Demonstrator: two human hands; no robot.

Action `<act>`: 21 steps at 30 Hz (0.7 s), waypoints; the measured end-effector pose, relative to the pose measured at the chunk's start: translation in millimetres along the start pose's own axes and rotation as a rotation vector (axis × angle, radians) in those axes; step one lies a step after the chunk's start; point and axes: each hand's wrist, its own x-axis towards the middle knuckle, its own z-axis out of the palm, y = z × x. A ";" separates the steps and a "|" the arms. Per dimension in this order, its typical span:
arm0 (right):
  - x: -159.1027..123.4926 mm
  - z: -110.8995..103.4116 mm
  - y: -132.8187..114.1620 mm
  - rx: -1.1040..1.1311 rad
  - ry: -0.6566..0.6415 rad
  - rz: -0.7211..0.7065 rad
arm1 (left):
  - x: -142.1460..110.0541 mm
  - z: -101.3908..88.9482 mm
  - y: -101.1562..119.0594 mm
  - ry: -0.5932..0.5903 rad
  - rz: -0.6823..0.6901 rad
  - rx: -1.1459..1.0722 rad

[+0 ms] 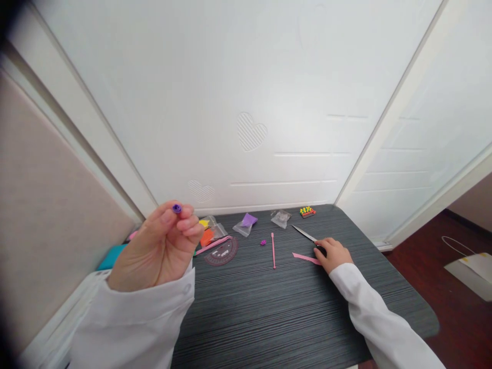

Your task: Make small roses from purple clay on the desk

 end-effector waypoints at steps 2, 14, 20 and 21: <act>-5.8 1.0 -3.5 -0.052 0.012 -0.011 | 0.4 -0.5 -0.5 -0.003 -0.004 -0.002; -18.9 5.1 -52.4 -0.026 -0.115 -0.173 | 2.5 -0.2 -4.5 0.029 -0.067 -0.045; -8.8 7.2 -49.9 0.057 -0.200 -0.097 | -1.4 5.6 -3.3 0.060 -0.169 -0.126; -8.6 7.7 -49.9 0.074 -0.207 -0.082 | -1.6 5.8 -3.0 0.064 -0.187 -0.144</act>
